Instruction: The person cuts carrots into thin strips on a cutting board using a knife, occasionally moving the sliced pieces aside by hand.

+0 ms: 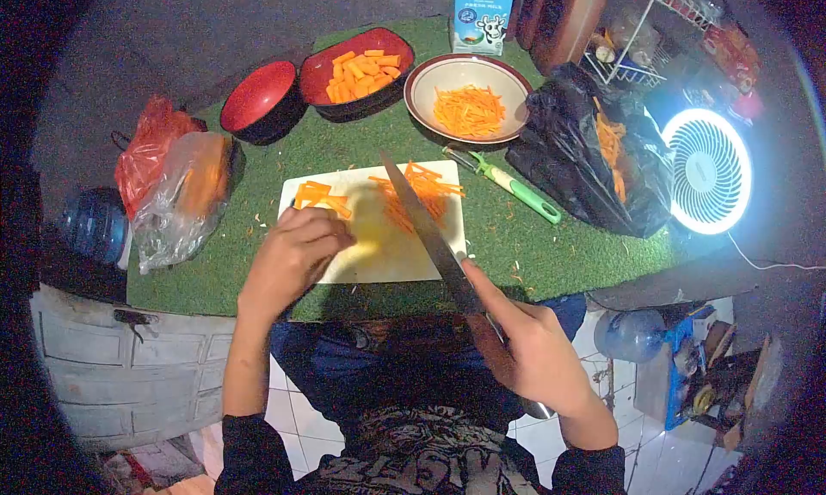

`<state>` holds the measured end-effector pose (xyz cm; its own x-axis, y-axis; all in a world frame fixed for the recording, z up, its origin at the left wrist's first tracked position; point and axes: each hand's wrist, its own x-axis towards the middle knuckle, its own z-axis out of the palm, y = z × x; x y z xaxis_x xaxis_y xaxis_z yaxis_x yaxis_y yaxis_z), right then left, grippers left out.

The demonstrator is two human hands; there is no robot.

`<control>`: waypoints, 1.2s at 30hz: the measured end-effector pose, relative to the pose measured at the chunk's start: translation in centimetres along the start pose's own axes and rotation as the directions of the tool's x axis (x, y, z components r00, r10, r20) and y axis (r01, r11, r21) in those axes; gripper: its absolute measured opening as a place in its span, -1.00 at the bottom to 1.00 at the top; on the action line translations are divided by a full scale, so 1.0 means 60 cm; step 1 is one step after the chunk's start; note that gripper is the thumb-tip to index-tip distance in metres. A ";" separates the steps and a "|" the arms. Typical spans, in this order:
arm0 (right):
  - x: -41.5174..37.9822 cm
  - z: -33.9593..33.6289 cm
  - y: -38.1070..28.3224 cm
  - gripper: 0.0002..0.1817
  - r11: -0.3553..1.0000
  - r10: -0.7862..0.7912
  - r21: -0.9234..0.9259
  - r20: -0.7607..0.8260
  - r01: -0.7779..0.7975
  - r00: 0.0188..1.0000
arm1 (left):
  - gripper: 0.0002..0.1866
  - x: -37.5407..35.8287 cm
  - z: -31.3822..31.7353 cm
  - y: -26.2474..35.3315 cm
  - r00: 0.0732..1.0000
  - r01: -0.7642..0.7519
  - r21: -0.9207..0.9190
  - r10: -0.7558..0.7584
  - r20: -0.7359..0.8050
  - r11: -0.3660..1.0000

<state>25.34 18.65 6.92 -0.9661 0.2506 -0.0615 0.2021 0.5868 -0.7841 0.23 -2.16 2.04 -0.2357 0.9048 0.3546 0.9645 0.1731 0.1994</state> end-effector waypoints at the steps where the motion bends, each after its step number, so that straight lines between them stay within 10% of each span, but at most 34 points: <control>1: 0.000 0.000 0.001 -0.21 1.000 0.002 0.004 -0.001 -0.002 1.000 | -0.82 0.003 0.002 0.000 0.998 -0.057 0.010 0.057 0.004 0.998; 17: 0.006 0.016 0.006 -0.27 0.993 0.045 0.112 -0.039 -0.040 0.998 | -0.57 0.019 -0.019 -0.013 0.972 -0.204 -0.053 0.208 0.111 0.978; 26: 0.013 0.017 0.008 -0.30 0.993 0.069 0.093 0.006 -0.069 0.998 | -0.75 0.001 -0.017 -0.027 0.992 -0.117 -0.015 0.118 0.049 0.993; 36: 0.012 0.029 0.024 -0.32 0.994 0.032 0.107 0.000 -0.032 0.999 | -0.41 -0.006 -0.001 0.023 0.978 0.204 -0.118 -0.208 -0.018 0.972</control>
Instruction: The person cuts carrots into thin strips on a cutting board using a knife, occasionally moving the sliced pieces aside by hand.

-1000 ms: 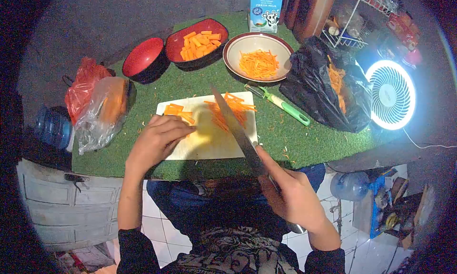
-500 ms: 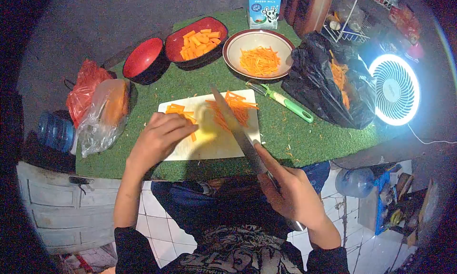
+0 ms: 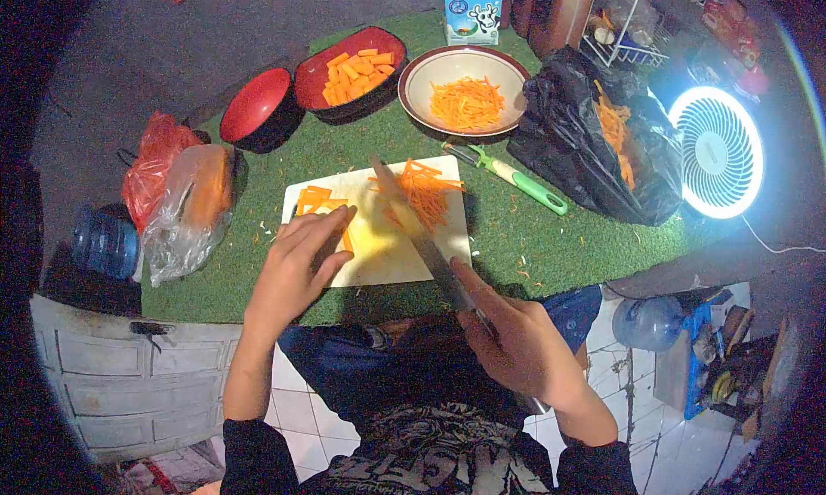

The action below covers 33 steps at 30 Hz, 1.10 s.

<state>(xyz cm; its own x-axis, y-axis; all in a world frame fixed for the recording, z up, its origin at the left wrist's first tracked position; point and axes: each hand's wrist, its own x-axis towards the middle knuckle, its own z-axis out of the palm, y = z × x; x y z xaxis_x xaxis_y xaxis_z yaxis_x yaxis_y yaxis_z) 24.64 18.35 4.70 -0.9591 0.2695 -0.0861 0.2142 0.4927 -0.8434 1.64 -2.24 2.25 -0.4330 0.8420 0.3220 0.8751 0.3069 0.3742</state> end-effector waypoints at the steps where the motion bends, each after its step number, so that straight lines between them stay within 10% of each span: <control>1: 0.000 -0.001 -0.003 -0.31 0.999 0.030 0.011 0.017 -0.030 0.999 | -0.42 0.004 -0.002 -0.003 1.000 0.001 -0.008 -0.001 0.011 1.000; 8: -0.007 0.002 0.000 -0.26 0.998 0.069 0.007 0.059 -0.070 0.996 | -0.44 0.020 -0.009 0.012 0.986 -0.138 0.208 0.115 0.120 0.968; 23: -0.010 0.004 0.007 -0.26 0.994 0.102 0.042 0.030 -0.103 0.994 | -0.57 -0.016 0.016 0.029 0.994 0.095 0.044 -0.093 -0.049 0.994; 30: -0.015 0.011 0.004 -0.26 0.999 -0.015 0.036 0.017 0.014 1.000 | -0.49 0.009 -0.013 0.002 0.983 0.145 0.018 -0.146 0.112 0.989; 33: -0.016 0.004 -0.001 -0.25 0.985 0.160 0.054 0.073 -0.164 0.984 | -0.54 0.020 -0.018 -0.010 0.982 0.100 0.004 -0.099 0.158 0.995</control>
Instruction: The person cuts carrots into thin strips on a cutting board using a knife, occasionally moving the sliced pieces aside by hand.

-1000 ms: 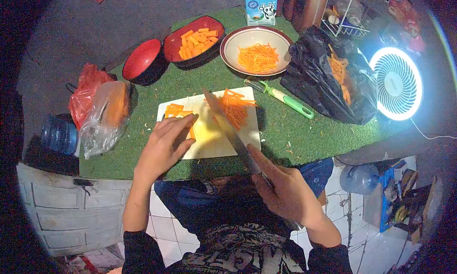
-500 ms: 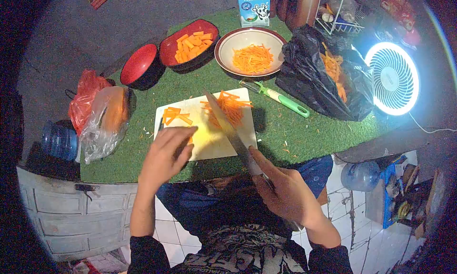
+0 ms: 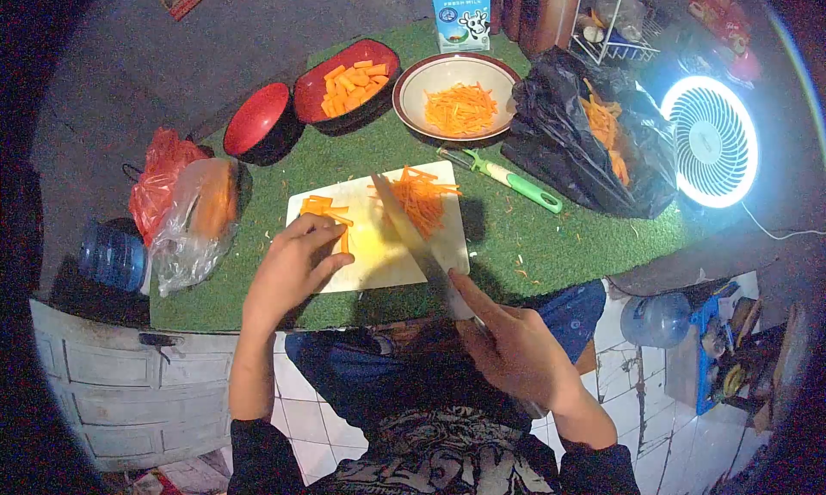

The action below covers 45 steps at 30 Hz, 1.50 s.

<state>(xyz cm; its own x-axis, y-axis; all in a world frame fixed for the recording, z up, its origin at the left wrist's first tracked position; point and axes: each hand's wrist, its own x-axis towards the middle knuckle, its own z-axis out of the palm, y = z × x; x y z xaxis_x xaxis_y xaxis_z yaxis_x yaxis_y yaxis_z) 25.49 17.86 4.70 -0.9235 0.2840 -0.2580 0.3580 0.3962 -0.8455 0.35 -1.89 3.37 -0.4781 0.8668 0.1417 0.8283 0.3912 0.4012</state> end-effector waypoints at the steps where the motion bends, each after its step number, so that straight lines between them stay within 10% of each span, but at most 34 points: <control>1: -0.001 0.001 0.004 -0.25 1.000 -0.022 -0.003 -0.015 0.022 1.000 | -0.57 0.006 -0.007 0.001 1.000 0.006 -0.014 -0.005 0.022 1.000; 8: -0.002 0.003 0.014 -0.22 0.997 -0.080 -0.020 -0.051 0.079 0.996 | -0.74 0.009 0.005 0.014 0.998 0.023 0.202 -0.033 0.047 0.979; 32: -0.008 -0.003 0.007 -0.24 0.999 -0.027 0.030 -0.048 0.028 0.999 | -0.83 0.004 0.017 0.047 0.966 0.155 0.084 -0.133 -0.223 0.984; 39: -0.015 -0.003 0.027 -0.24 0.997 -0.074 0.021 -0.092 0.076 0.993 | -0.83 0.014 0.033 0.055 0.941 0.020 -0.159 -0.073 -0.332 0.987; 45: -0.022 -0.012 0.011 -0.26 0.999 0.019 0.028 -0.060 -0.017 0.998 | -0.78 -0.010 0.071 0.079 0.938 -0.134 0.016 0.132 -0.320 0.991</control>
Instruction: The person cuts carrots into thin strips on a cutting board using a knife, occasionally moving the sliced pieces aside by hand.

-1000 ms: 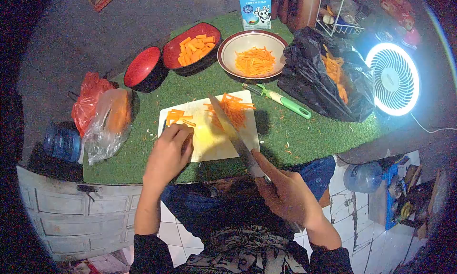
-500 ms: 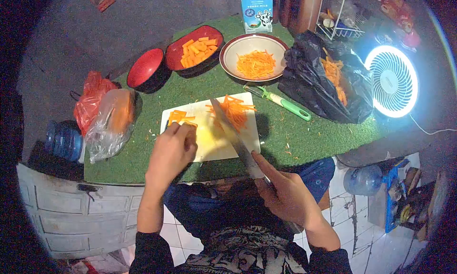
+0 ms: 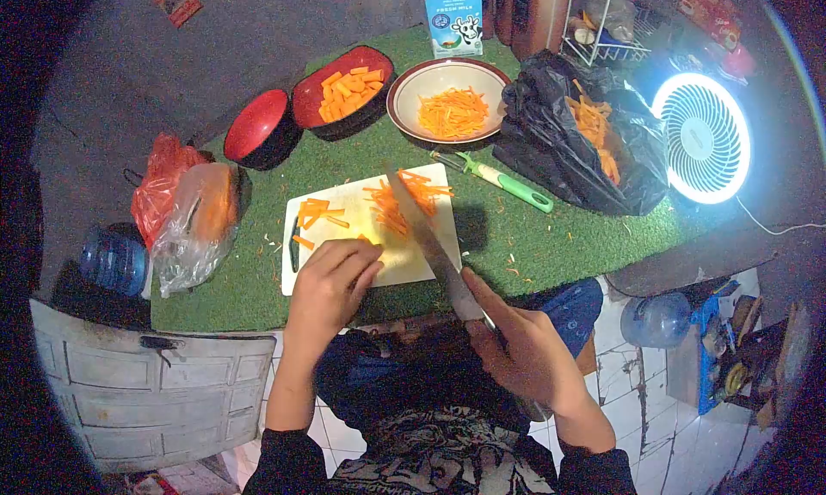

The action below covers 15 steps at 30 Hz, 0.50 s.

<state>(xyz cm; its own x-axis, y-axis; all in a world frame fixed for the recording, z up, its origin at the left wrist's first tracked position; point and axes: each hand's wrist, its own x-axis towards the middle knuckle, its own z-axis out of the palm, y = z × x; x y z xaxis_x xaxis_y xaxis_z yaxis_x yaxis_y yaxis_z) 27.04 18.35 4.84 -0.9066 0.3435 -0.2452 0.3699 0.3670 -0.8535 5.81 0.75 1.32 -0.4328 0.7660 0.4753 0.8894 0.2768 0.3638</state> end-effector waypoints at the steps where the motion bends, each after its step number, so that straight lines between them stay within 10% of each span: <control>1: 0.000 0.002 -0.001 -0.26 1.000 -0.026 -0.014 0.007 0.026 1.000 | -0.78 -0.002 -0.001 0.001 1.000 -0.001 -0.024 0.001 0.010 1.000; 9: 0.029 0.034 -0.023 -0.27 0.914 -0.365 -0.184 0.014 0.361 0.931 | -0.70 -0.024 -0.001 -0.005 0.941 0.323 -0.052 -0.326 -0.092 0.945; 15: 0.048 0.058 -0.035 -0.27 0.915 -0.342 -0.223 0.008 0.335 0.940 | -0.71 -0.018 0.025 -0.013 0.954 0.286 -0.033 -0.288 -0.085 0.958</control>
<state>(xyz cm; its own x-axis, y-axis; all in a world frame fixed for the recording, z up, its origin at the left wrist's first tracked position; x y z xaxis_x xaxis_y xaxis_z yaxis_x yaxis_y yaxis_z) 22.95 15.58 4.33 -0.9800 0.1902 0.0581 0.0799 0.6441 -0.7608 5.81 0.56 -0.66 -0.6815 0.6017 0.4166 0.7230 0.4654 0.5105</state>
